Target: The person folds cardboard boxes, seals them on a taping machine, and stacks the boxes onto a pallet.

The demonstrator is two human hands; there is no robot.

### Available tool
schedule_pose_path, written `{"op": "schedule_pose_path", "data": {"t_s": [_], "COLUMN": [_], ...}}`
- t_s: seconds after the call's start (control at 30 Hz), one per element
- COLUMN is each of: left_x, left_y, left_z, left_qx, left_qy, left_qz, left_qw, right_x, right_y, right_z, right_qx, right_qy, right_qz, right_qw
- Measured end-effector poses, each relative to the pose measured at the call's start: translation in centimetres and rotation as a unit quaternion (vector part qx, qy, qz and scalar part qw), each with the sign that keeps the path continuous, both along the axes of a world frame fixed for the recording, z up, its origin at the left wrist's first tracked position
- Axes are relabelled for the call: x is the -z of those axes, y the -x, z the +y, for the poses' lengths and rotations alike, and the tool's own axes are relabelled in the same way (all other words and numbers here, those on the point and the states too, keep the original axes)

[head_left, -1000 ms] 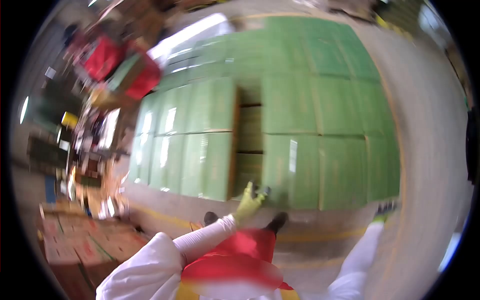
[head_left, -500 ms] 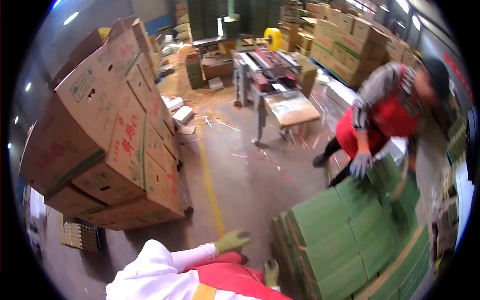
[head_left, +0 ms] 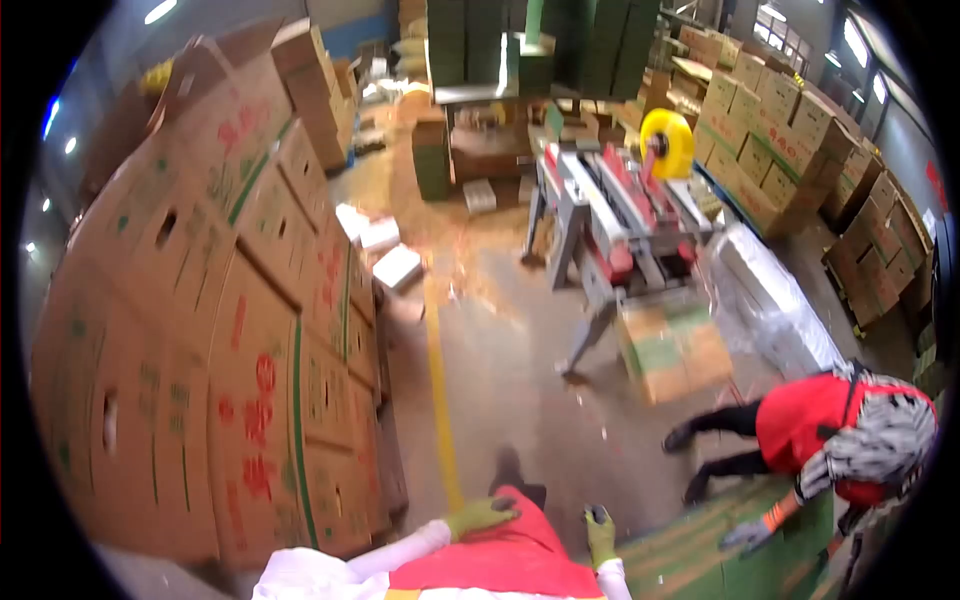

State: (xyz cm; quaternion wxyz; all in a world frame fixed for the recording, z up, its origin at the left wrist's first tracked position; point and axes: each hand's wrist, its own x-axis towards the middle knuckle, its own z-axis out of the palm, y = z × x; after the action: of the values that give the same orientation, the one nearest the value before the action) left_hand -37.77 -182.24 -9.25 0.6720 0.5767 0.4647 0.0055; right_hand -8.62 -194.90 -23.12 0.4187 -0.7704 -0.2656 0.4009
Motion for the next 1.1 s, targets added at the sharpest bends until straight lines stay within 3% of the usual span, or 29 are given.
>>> {"op": "schedule_pose_path", "data": {"t_s": [0.03, 0.07, 0.1, 0.13, 0.2, 0.27, 0.3, 0.33, 0.4, 0.43, 0.47, 0.57, 0.63, 0.67, 0.7, 0.73, 0.83, 0.93, 1.1], "left_x": [3.8, 2.3, 0.3, -0.9, -2.7, 0.2, 2.5, 0.2, -1.5, -1.5, 0.7, 6.0, 10.4, 9.0, 4.5, 2.9, 1.8, -4.6, -7.2], "left_y": [1.0, 1.7, 2.4, 3.4, 6.4, 10.6, 12.8, 13.6, 15.5, 16.9, 18.9, 23.3, 25.8, 25.5, 24.1, 23.5, 21.5, 14.6, 4.9], "left_z": [3.5, 7.6, 11.7, 15.2, 21.3, 26.4, 28.5, 30.8, 35.7, 37.8, 40.2, 49.9, 58.5, 63.8, 69.3, 74.6, 89.7, 101.0, 113.3], "left_qx": [0.023, -0.002, -0.025, -0.079, -0.197, -0.299, -0.380, -0.430, -0.415, -0.407, -0.317, -0.328, -0.420, -0.419, -0.366, -0.340, -0.288, -0.211, -0.118], "left_qy": [-0.051, -0.028, -0.006, -0.051, -0.132, -0.254, -0.201, -0.161, -0.095, -0.060, -0.093, -0.110, -0.046, -0.058, -0.153, -0.179, -0.153, -0.168, -0.130], "left_qz": [-0.020, -0.004, 0.011, 0.030, 0.056, 0.085, 0.026, 0.021, 0.108, 0.153, 0.230, 0.120, 0.038, 0.005, 0.033, 0.066, -0.102, -0.113, -0.205], "left_qw": [0.998, 1.000, 1.000, 0.995, 0.970, 0.916, 0.903, 0.888, 0.898, 0.899, 0.916, 0.931, 0.905, 0.906, 0.917, 0.921, 0.940, 0.956, 0.963], "right_x": [-0.1, -3.5, -2.3, -0.8, 0.5, -9.9, -16.8, -17.4, -22.5, -20.6, -18.1, -18.8, -15.9, -14.8, -14.5, -16.0, -19.2, -18.5, -17.3], "right_y": [-0.8, -0.8, -1.5, -2.0, -2.8, 1.1, 3.5, 5.0, 8.8, 9.9, 11.3, 14.8, 15.8, 16.2, 16.4, 16.0, 13.2, 7.8, -1.6], "right_z": [4.3, 9.5, 14.2, 19.2, 30.4, 42.5, 48.0, 53.2, 62.7, 67.5, 71.3, 79.2, 82.7, 83.9, 85.3, 86.7, 91.9, 99.2, 114.0], "right_qx": [-0.001, 0.018, 0.046, 0.069, -0.007, -0.090, -0.160, -0.191, -0.284, -0.303, -0.319, -0.347, -0.299, -0.261, -0.213, -0.199, -0.103, -0.027, 0.087], "right_qy": [-0.011, 0.028, 0.024, -0.001, -0.037, -0.113, -0.122, -0.141, -0.123, -0.150, -0.172, -0.152, -0.124, -0.116, -0.114, -0.100, -0.138, -0.183, -0.276], "right_qz": [-0.031, -0.036, -0.078, -0.098, -0.102, -0.084, -0.092, -0.162, -0.102, -0.056, -0.007, -0.021, -0.008, 0.030, 0.070, 0.069, 0.069, 0.081, 0.053], "right_qw": [0.999, 0.999, 0.996, 0.993, 0.994, 0.986, 0.975, 0.958, 0.946, 0.939, 0.932, 0.925, 0.946, 0.958, 0.968, 0.972, 0.983, 0.979, 0.956]}}
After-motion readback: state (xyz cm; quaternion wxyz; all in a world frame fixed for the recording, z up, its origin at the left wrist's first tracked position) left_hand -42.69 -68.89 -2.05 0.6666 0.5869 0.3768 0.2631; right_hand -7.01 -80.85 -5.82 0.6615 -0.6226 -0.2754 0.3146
